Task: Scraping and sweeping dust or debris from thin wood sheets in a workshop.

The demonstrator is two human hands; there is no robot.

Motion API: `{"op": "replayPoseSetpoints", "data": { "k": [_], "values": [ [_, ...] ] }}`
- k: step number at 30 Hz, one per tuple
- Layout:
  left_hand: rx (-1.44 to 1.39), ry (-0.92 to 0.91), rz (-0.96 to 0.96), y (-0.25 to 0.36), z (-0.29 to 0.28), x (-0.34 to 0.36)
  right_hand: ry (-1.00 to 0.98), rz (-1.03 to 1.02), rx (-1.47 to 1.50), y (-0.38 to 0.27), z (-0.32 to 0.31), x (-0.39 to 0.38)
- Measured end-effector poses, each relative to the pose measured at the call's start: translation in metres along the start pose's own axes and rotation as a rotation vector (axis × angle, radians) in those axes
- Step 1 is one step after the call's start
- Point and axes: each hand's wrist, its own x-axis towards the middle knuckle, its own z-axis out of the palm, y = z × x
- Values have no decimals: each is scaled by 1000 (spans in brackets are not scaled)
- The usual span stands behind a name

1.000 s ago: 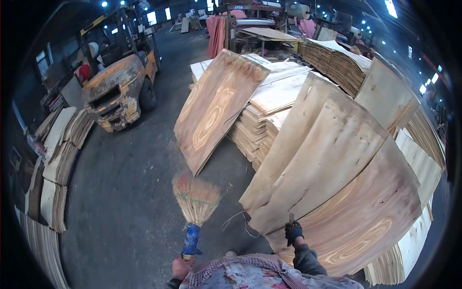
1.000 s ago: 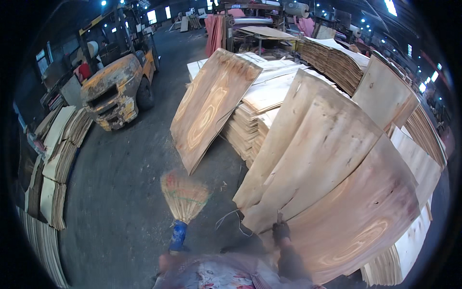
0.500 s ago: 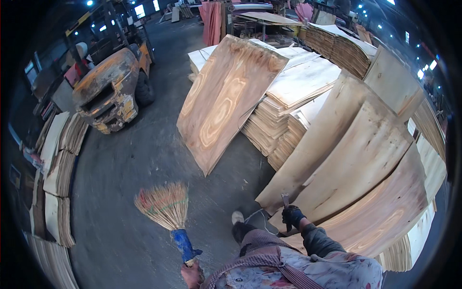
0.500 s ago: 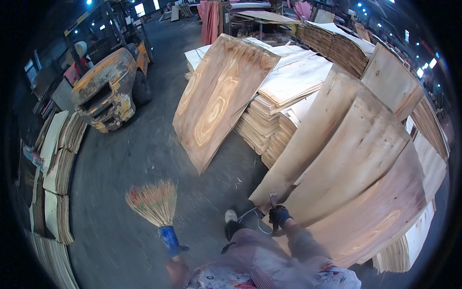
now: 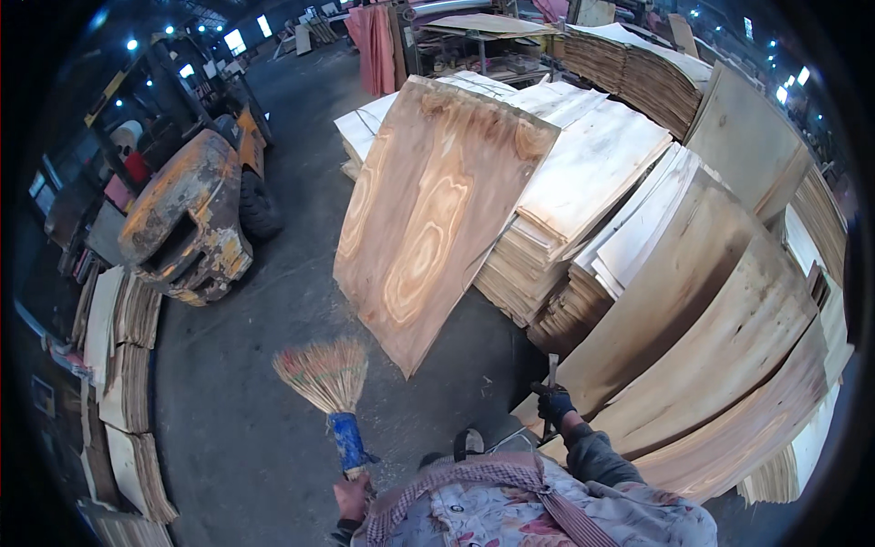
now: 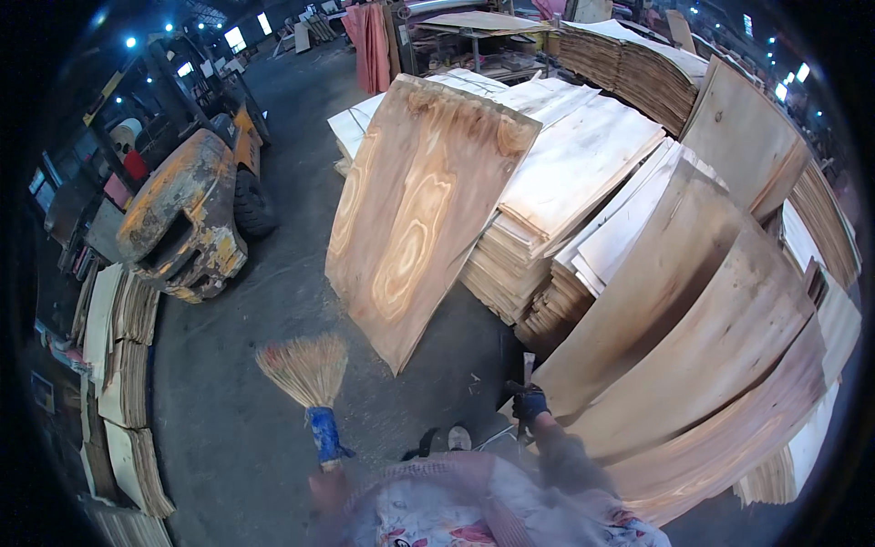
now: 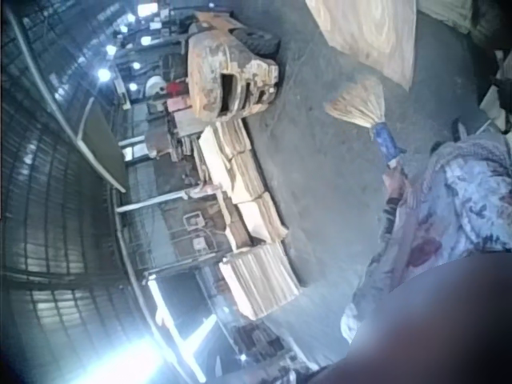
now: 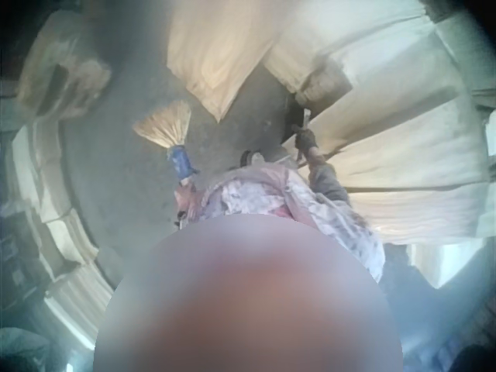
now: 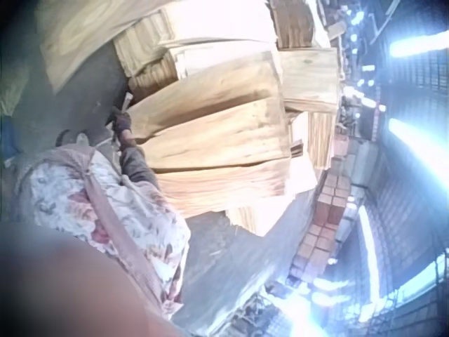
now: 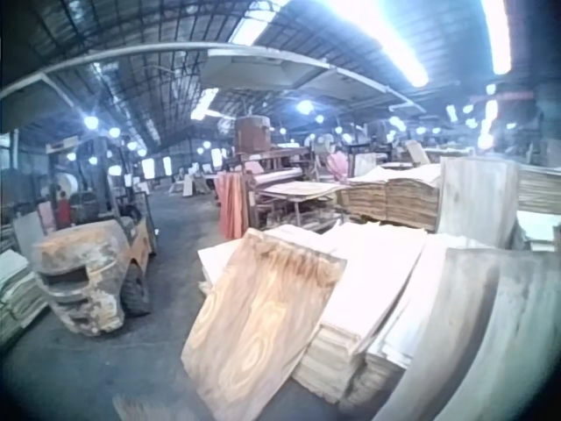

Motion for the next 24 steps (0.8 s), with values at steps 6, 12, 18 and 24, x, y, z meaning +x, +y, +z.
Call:
{"op": "replayPoseSetpoints", "data": {
  "k": [6,12,18,24],
  "values": [
    [-178,-212,58,36,26,91,28,-362,-43,-58,41,47],
    [-184,-342,89,111,79,175,18,-578,-114,-124,14,192],
    [-68,-318,170,186,131,246,-98,-475,-67,-291,121,159],
    [-203,-420,62,272,151,268,-20,-579,-61,-398,165,238]
  ]
}}
